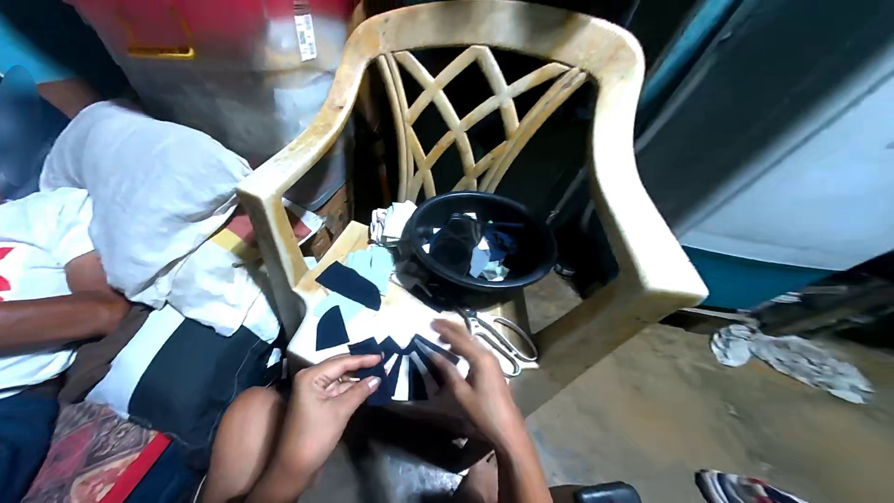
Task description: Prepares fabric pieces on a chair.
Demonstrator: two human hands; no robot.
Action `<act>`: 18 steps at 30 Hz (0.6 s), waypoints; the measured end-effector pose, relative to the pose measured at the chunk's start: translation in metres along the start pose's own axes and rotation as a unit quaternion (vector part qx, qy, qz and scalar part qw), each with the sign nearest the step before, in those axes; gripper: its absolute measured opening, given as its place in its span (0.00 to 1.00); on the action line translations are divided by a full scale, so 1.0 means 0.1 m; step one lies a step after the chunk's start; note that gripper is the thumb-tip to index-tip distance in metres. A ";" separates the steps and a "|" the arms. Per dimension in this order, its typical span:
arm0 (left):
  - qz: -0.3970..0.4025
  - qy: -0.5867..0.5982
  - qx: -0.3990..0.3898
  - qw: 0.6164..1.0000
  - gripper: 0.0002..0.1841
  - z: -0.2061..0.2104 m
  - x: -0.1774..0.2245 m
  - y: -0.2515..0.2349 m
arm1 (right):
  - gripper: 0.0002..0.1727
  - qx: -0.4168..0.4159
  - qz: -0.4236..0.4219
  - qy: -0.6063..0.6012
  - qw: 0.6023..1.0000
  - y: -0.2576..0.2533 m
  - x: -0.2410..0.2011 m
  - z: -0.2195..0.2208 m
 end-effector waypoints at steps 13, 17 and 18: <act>-0.045 0.076 0.026 0.996 0.14 -0.06 -0.15 0.01 | 0.19 0.094 0.267 0.324 0.903 -0.35 0.76 -0.29; -0.028 0.078 0.063 0.995 0.14 -0.22 -0.08 -0.06 | 0.22 0.078 0.266 0.316 0.907 -0.18 0.49 -0.33; -0.025 0.084 0.082 0.993 0.14 -0.28 -0.06 -0.08 | 0.22 0.089 0.237 0.295 0.921 -0.11 0.37 -0.35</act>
Point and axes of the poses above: each hand's wrist, its own y-axis away from the middle knuckle, its own z-axis out of the palm, x = y × z, the point moved 10 cm from there along -y, towards the middle knuckle, and after that the axes turned 14 degrees about z, right-handed, at the moved point
